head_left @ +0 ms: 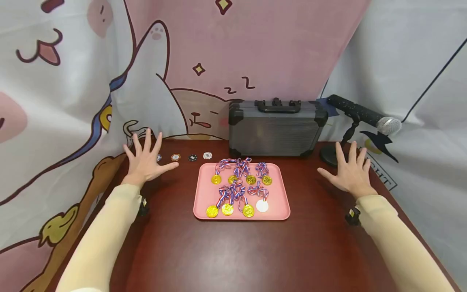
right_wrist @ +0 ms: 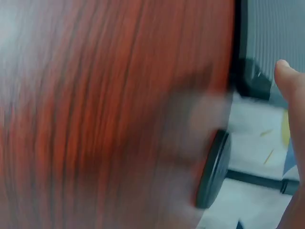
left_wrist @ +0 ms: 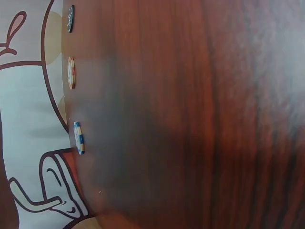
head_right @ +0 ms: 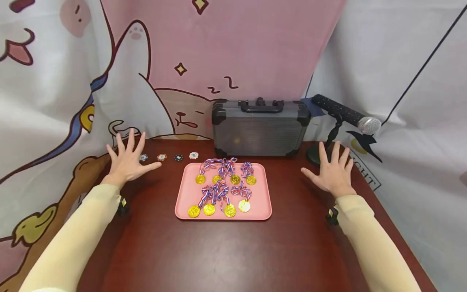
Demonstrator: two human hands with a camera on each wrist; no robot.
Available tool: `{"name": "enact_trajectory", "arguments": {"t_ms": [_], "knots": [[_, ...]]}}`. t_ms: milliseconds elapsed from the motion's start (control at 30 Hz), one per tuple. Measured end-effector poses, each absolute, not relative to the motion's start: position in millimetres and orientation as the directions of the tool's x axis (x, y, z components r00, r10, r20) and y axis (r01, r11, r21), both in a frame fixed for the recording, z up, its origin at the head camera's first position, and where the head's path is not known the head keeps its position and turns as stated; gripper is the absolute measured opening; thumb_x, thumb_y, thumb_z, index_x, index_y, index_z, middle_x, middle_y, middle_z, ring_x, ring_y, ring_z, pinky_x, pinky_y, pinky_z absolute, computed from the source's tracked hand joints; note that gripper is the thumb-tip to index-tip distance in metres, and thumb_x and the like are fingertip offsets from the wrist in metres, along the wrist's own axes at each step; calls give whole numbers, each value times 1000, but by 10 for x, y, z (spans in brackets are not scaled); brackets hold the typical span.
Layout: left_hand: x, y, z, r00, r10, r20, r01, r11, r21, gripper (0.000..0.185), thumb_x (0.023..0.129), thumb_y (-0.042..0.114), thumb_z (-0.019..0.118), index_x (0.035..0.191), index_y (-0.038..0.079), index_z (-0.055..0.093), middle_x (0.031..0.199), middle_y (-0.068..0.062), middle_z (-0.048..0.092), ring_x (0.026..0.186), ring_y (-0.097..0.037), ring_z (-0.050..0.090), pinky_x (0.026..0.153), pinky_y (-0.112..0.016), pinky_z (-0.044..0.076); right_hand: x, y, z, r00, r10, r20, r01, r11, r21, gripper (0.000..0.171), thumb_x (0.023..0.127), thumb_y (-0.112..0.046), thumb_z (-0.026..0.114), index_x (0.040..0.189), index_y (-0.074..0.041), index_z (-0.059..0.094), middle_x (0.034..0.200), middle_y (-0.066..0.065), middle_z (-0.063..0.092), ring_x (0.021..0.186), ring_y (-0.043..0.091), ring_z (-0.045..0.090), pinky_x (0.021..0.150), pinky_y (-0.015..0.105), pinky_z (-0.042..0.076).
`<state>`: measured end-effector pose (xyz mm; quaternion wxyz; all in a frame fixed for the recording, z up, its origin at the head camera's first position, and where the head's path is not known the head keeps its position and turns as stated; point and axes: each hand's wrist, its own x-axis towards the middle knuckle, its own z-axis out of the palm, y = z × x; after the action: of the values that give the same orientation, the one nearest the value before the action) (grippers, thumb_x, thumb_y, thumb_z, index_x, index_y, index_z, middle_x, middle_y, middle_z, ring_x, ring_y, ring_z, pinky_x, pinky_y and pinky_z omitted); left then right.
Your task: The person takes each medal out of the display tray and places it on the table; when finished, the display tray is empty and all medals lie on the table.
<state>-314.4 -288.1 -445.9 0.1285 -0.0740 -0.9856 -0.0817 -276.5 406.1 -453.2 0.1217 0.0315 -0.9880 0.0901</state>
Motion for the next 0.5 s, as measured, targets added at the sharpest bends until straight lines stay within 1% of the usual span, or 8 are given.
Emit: {"name": "enact_trajectory", "arguments": {"t_ms": [133,200,267,333,400,467,500], "knots": [[-3109,-2867,-4530,-959,118,256,179,957,230,125,78,90,60,169,35,-7,176,-9,-19,156,-53,-19,111,-85,-6,-2753,3883,-4489,-960,-112,256,-172,959,-225,111,93,-69,65,171,-21,2,172,30,-13,152,65,-7,113,83,9],[-3099,-2827,-4553,-961,124,246,190,946,264,126,79,89,62,168,36,-9,176,-11,-15,157,-52,-14,114,-83,-1,-2760,3753,-4450,-958,-146,246,-211,941,-264,107,94,-65,67,171,-23,5,173,29,-6,152,64,4,113,82,14],[-3082,-2766,-4564,-963,135,232,204,930,304,126,79,87,64,168,35,-9,177,-14,-9,158,-51,-8,117,-80,3,-2775,3604,-4413,-954,-187,233,-254,918,-304,104,95,-62,68,171,-23,8,173,29,2,152,63,11,111,83,19],[-3064,-2687,-4573,-966,152,209,219,911,349,126,80,85,66,169,32,-7,176,-17,0,159,-50,2,120,-76,7,-2796,3442,-4388,-946,-231,227,-300,890,-344,101,96,-58,69,170,-23,12,172,28,12,152,59,18,111,81,23],[-3033,-2588,-4579,-970,171,176,229,885,405,125,81,83,67,170,31,-4,176,-18,8,159,-48,11,121,-73,15,-2820,3279,-4383,-931,-284,228,-353,857,-374,97,97,-54,71,170,-20,17,170,27,23,150,56,27,111,79,28],[-3002,-2492,-4594,-971,190,147,237,854,462,123,80,81,69,170,32,0,174,-18,20,158,-44,23,118,-72,25,-2844,3130,-4398,-911,-340,235,-409,821,-398,91,98,-47,72,168,-17,22,164,26,36,146,52,39,110,74,35],[-2990,-2447,-4602,-970,204,130,242,840,485,122,81,80,71,170,33,2,173,-16,23,157,-42,27,117,-71,28,-2858,3059,-4413,-900,-365,237,-433,802,-410,87,99,-43,73,167,-15,26,160,26,43,142,50,45,109,71,40]]}}
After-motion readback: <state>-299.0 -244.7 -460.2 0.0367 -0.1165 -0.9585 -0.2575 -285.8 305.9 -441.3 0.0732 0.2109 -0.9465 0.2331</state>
